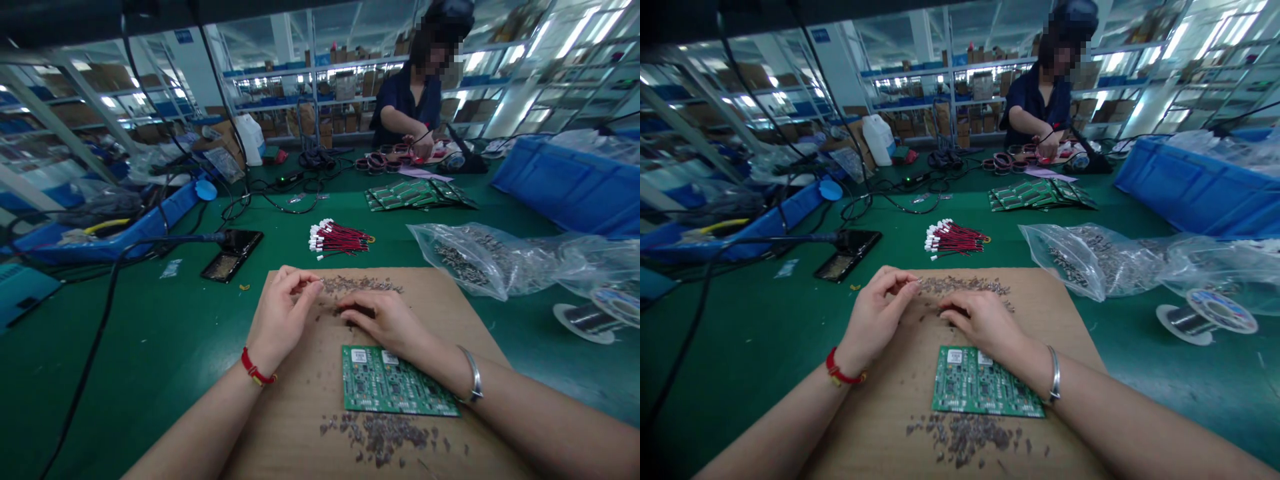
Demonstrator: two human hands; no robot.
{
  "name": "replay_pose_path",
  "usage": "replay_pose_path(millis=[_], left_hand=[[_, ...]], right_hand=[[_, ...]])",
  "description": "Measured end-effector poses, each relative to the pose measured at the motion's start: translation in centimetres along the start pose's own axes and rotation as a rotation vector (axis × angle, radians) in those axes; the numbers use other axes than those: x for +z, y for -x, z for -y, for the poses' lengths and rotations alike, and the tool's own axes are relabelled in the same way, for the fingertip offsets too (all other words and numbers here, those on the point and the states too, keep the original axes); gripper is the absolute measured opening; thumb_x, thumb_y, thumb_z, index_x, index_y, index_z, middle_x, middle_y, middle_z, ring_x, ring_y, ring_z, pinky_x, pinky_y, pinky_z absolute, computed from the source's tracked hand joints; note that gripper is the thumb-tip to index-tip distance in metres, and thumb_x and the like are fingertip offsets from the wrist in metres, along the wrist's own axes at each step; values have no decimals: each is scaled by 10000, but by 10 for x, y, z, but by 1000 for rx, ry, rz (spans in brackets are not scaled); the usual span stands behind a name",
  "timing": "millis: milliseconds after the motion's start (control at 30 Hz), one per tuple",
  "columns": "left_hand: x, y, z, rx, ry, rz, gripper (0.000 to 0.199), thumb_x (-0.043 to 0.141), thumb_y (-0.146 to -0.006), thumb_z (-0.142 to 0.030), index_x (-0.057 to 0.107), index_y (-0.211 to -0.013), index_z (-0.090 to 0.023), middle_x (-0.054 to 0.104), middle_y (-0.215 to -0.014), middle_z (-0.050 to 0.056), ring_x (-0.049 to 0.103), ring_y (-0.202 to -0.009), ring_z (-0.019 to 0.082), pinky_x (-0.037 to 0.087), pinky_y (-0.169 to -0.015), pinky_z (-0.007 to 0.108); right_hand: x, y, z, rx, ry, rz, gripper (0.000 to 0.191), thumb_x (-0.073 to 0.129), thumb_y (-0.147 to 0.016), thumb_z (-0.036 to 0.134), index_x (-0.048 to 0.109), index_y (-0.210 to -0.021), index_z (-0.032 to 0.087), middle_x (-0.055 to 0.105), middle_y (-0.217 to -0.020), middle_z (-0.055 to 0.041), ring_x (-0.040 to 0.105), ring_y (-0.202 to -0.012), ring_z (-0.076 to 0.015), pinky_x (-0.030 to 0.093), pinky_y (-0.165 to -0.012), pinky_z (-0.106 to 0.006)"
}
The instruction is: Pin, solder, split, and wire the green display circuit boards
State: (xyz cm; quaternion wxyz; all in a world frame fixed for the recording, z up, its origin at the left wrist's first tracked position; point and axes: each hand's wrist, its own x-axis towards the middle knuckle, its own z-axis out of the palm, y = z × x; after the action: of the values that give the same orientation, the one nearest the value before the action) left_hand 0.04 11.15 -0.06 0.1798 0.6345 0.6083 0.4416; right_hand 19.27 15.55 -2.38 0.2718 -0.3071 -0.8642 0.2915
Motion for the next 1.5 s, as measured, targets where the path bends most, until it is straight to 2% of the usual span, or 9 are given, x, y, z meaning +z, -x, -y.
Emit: replay_pose_path(millis=[167, 367, 533, 667, 767, 933, 1033, 1167, 1500], left_hand=[[-1, 4, -7, 69, -50, -101, 115, 526, -875, -299, 567, -843, -197, 545, -720, -29, 507, -672, 119, 381, -644, 260], [-2, 7, -14, 111, -17, -148, 28, 549, -827, -204, 525, -825, -190, 569, -734, -29, 538, -670, 108, 416, -641, 244], [0, 11, -16, 127, 36, -105, 53, 587, -799, -174, 538, -786, -189, 601, -726, -28, 583, -667, 104, 464, -631, 232], [3, 14, -16, 135, 93, -67, 145, 571, -847, -218, 571, -991, -208, 674, -884, -5, 649, -783, 109, 524, -705, 233], [2, 17, -19, 157, 88, -81, 111, 558, -866, -239, 616, -960, -229, 674, -915, -9, 637, -819, 107, 511, -736, 240], [1, 25, -35, 322, 11, -99, 78, 594, -834, -174, 640, -892, -199, 623, -875, 12, 583, -842, 113, 461, -762, 250], [4, 29, -41, 358, -7, -3, 126, 587, -832, -142, 639, -938, -186, 608, -804, 5, 569, -735, 95, 459, -661, 219], [8, 32, -39, 303, 13, 94, 112, 579, -836, -144, 648, -903, -200, 602, -780, -1, 561, -721, 100, 462, -631, 224], [9, 33, -34, 219, 35, 141, 133, 566, -828, -140, 664, -877, -213, 561, -715, -8, 528, -660, 111, 412, -574, 242]], right_hand=[[-26, 1, 20, 55, 2, -19, 161, 553, -859, 220, 680, -957, 234, 720, -921, 13, 656, -830, -149, 488, -726, -280], [-59, 25, 40, 145, 89, 139, 230, 585, -834, 337, 661, -1022, 229, 693, -1007, -30, 631, -926, -198, 477, -816, -342], [-51, 53, 46, 137, 160, 420, 781, 801, -571, 455, 511, -1269, 259, 538, -1253, -63, 479, -1158, -278, 385, -986, -417], [-44, 58, 48, 170, 168, 429, 761, 781, -601, 325, 484, -1298, 257, 517, -1199, -71, 489, -1095, -270, 398, -960, -418], [-51, 56, 48, 191, -20, 332, 776, 760, -628, 307, 439, -1334, 296, 505, -1193, -50, 476, -1102, -245, 376, -975, -402], [-51, 61, 39, 342, -958, 161, 727, 692, -679, 561, 460, -1308, 281, 555, -1140, -49, 534, -1013, -195, 422, -888, -337], [-37, 65, 34, 488, -1301, 152, 688, 688, -671, 592, 524, -1237, 237, 606, -1006, -50, 575, -878, -163, 457, -779, -279], [-25, 67, 30, 594, -1402, 132, 660, 711, -654, 580, 563, -1197, 235, 622, -979, -47, 590, -852, -159, 471, -765, -250], [-20, 69, 24, 535, -1422, 196, 557, 702, -671, 564, 626, -1078, 191, 613, -1001, -56, 584, -891, -149, 462, -802, -232]])
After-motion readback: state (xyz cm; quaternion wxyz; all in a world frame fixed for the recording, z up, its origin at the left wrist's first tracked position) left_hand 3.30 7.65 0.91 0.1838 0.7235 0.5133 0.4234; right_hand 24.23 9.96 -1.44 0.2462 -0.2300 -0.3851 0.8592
